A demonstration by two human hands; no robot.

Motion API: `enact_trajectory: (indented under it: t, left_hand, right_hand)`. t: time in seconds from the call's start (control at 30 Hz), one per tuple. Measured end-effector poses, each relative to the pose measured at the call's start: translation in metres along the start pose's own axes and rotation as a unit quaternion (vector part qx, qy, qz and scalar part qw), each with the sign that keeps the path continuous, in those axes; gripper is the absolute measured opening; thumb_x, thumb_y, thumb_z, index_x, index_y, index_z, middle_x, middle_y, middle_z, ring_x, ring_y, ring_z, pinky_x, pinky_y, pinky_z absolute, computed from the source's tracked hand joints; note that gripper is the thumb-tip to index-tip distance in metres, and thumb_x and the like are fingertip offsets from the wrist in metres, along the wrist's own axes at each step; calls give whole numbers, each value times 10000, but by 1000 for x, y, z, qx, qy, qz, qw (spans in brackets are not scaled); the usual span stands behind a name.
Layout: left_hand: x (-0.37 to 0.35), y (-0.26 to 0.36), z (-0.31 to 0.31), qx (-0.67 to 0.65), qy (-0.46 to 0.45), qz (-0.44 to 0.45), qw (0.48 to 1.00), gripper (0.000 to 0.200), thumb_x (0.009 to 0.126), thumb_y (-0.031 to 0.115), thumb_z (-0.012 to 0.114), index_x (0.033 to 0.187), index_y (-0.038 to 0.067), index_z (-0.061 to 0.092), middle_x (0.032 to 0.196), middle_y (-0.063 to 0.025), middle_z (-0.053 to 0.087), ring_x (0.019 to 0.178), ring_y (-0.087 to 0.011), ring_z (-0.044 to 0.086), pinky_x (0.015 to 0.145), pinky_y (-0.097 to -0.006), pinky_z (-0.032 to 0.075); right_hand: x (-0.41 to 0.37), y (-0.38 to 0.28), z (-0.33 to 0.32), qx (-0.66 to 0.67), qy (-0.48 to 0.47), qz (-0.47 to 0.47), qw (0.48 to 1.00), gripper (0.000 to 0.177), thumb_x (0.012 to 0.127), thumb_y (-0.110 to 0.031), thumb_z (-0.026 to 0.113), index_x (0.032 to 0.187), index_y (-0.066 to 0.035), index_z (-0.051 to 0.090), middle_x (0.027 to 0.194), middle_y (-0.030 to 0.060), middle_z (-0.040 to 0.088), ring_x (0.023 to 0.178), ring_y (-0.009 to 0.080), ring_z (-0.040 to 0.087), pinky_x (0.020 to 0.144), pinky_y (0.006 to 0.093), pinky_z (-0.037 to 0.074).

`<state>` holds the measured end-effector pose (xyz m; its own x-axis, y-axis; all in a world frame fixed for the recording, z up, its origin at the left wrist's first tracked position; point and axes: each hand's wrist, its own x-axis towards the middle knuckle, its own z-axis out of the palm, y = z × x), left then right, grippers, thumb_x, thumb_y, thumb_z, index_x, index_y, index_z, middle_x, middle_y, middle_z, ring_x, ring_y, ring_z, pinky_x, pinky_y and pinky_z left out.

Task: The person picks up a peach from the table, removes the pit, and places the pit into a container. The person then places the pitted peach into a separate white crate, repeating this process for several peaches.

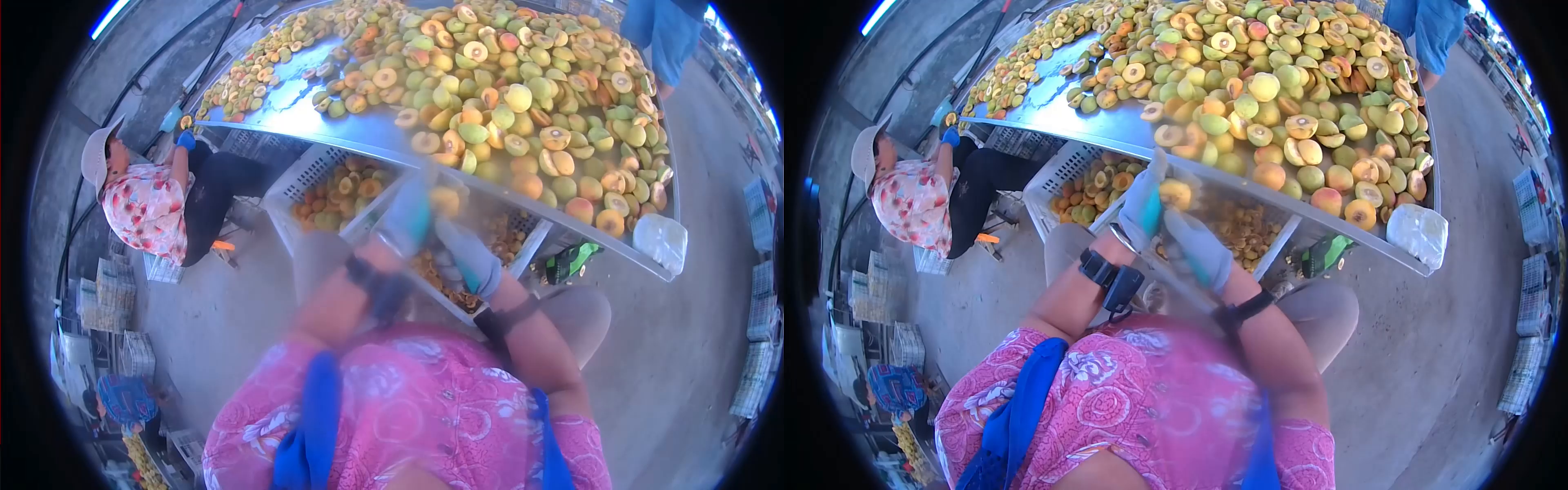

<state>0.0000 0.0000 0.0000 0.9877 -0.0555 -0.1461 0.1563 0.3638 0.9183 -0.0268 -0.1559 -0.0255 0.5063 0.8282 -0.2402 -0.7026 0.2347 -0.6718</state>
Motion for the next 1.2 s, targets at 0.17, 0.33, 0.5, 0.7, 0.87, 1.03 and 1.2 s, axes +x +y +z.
enact_trajectory:
  t: [0.17,0.33,0.5,0.7,0.87,1.03,1.2]
  left_hand:
    - [5,1,-25,137,-102,10,985,638,984,582,428,984,-16,652,878,-104,690,768,-157,647,712,-266,512]
    - [-9,15,-24,185,-97,-4,978,614,970,581,462,993,-5,643,892,-114,693,787,-167,654,730,-274,523]
    - [-7,-4,-41,64,-109,-7,992,568,979,549,471,1026,6,632,903,-118,691,811,-189,667,735,-306,553]
    - [13,-25,-82,-29,26,67,997,525,983,523,483,1031,21,633,959,-129,681,834,-201,674,729,-354,578]
    - [14,63,-128,19,145,107,983,441,970,333,556,1210,-37,571,1057,-127,651,959,-204,639,795,-317,537]
    - [70,61,-122,626,119,36,770,705,875,454,630,1436,84,416,1324,-217,562,1192,-318,571,994,-389,444]
    - [130,49,-68,725,-10,37,687,764,804,355,646,1477,141,353,1353,-263,520,1238,-392,522,1021,-413,440]
  right_hand:
    - [-10,-6,13,26,9,-3,1000,346,989,-447,517,1148,-145,575,804,-92,514,585,22,422,480,178,325]
    - [1,10,-6,120,-124,26,985,335,989,-436,522,1104,-129,589,739,-76,528,532,41,441,457,175,333]
    - [-8,-7,31,172,-29,97,980,341,1051,-432,361,956,-142,512,560,-77,321,321,16,237,278,194,190]
    - [-14,5,39,324,-96,87,937,371,1046,-442,372,999,-100,509,608,-63,389,335,11,283,284,182,241]
    - [-7,12,19,329,-134,-4,935,399,1048,-452,351,1071,-92,519,632,-58,394,378,26,332,320,203,266]
    - [7,14,14,300,-87,-31,950,420,1044,-470,349,1076,-92,530,647,-50,393,395,38,340,338,222,276]
    - [8,6,20,257,-6,-9,966,363,1005,-492,463,953,-139,530,583,-85,338,415,74,308,407,231,295]
